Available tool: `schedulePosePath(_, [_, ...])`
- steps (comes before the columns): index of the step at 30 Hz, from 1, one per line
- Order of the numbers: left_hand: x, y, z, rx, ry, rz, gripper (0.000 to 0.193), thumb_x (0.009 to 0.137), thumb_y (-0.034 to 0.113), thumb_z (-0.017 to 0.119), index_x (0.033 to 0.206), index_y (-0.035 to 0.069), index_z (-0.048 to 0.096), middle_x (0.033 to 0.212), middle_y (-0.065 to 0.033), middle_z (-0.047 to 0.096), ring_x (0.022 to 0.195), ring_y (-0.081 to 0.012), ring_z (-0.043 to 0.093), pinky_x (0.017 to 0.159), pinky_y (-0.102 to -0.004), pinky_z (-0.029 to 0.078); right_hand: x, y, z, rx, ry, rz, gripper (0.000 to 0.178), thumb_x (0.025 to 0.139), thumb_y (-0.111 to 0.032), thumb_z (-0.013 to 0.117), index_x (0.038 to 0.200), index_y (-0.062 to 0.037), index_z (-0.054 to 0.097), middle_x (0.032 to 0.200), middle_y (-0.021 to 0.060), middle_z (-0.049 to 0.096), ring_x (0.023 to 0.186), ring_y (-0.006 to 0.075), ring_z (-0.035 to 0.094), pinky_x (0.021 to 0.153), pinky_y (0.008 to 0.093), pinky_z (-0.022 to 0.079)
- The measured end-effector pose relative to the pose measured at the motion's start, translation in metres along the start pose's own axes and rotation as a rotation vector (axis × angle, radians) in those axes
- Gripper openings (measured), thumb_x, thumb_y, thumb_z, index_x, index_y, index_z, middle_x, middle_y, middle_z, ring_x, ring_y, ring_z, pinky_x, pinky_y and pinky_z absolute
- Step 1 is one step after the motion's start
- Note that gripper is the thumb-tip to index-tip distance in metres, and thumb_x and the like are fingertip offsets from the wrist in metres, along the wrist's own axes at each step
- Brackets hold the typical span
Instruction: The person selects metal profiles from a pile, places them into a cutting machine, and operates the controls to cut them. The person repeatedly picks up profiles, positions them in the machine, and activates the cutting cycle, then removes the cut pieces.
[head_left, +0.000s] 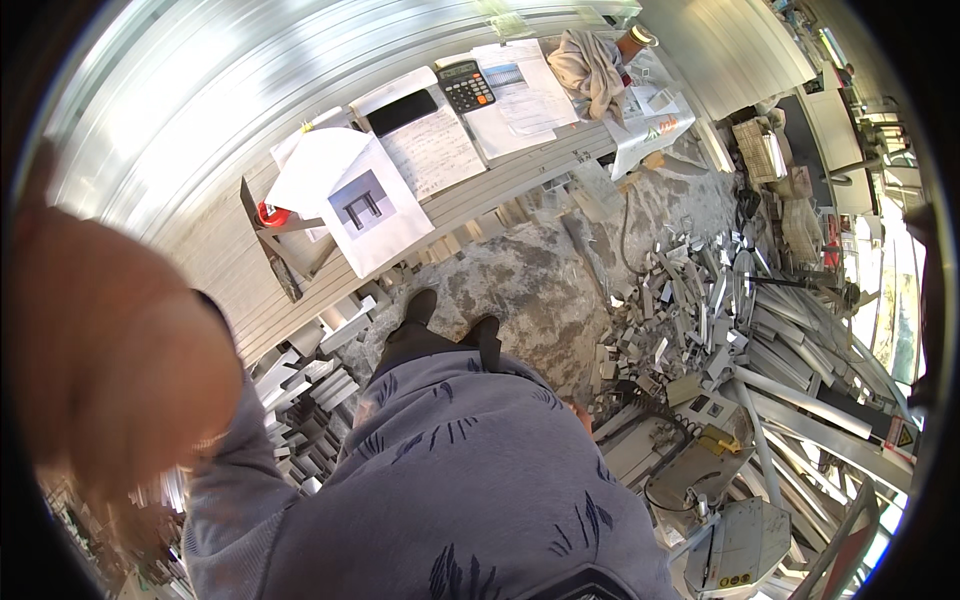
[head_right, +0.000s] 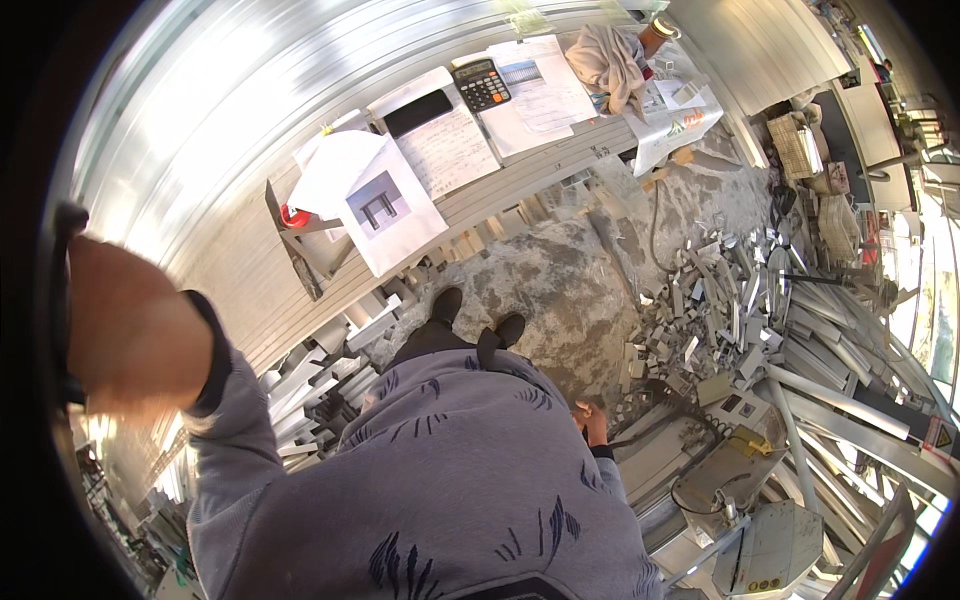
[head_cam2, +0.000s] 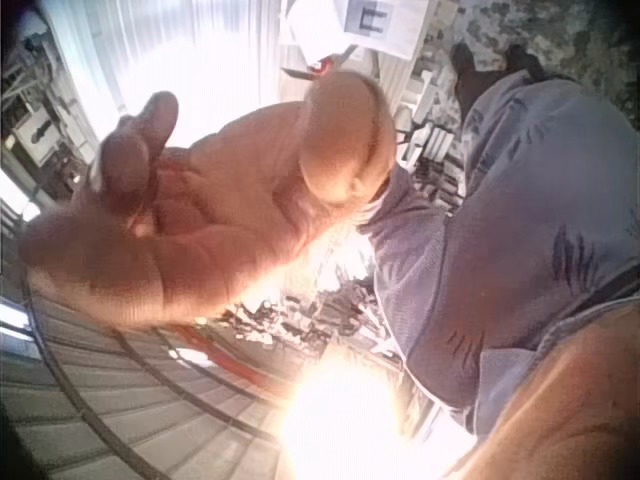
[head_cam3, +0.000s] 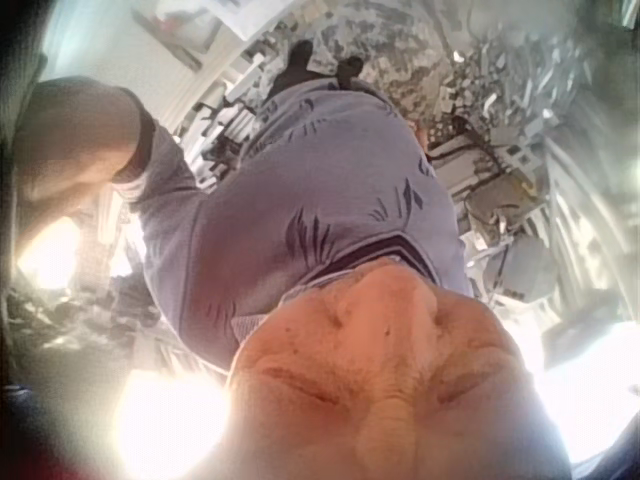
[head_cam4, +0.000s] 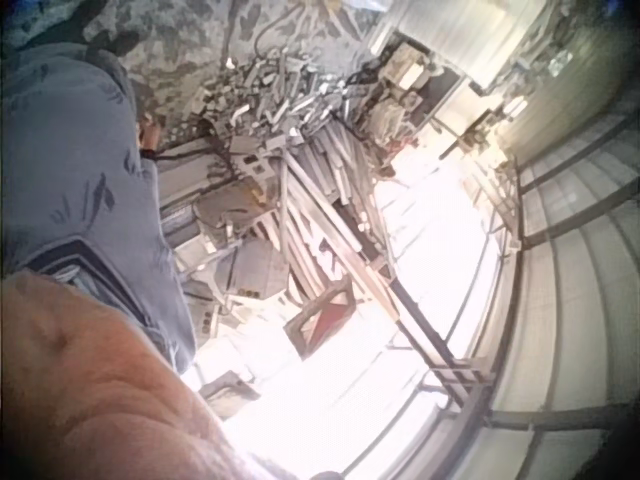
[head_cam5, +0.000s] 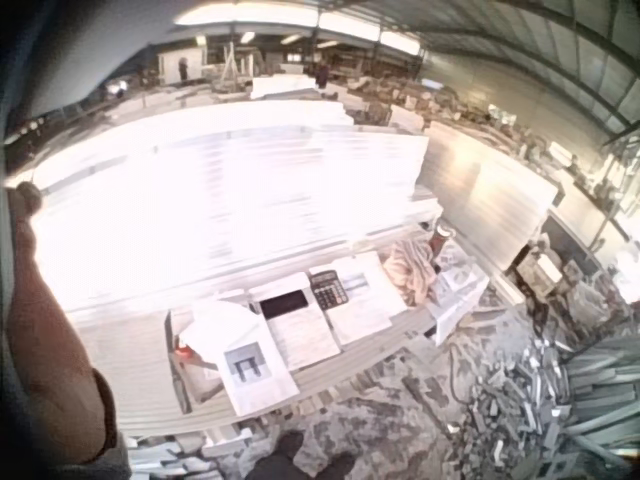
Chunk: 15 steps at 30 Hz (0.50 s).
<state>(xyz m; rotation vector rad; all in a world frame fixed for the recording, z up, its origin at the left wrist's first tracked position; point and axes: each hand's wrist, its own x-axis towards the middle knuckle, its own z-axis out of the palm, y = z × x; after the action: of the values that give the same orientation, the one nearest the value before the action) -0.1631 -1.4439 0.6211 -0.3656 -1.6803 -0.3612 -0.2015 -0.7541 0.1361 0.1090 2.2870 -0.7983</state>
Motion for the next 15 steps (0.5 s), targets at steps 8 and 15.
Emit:
schedulePosePath(8, [-0.329, 0.002, 0.021, 0.306, -0.767, -1.432, 0.038, 0.094, 0.026, 0.082, 0.126, 0.006, 0.075, 0.094, -0.0160, 0.074, 0.076, -0.0281, 0.071, 0.078, -0.0422, 0.056, 0.041, 0.111, 0.006, -0.183, -0.041, -0.093, 0.038, 0.110, -0.020, 0.047, 0.127, -0.0040, 0.077, 0.108, 0.0133, 0.077, 0.098, 0.0216, 0.070, 0.085, 0.0378, 0.051])
schedulePosePath(15, [-0.550, 0.172, -0.082, -0.052, -1.769, -1.496, 0.032, 0.087, 0.023, 0.074, 0.117, 0.012, 0.076, 0.119, -0.0239, 0.075, 0.116, -0.0423, 0.071, 0.098, -0.0519, 0.057, 0.015, 0.060, -0.013, -0.134, 0.003, -0.091, 0.032, 0.107, -0.021, 0.059, 0.127, -0.0030, 0.076, 0.116, 0.0161, 0.079, 0.106, 0.0278, 0.074, 0.089, 0.0388, 0.055])
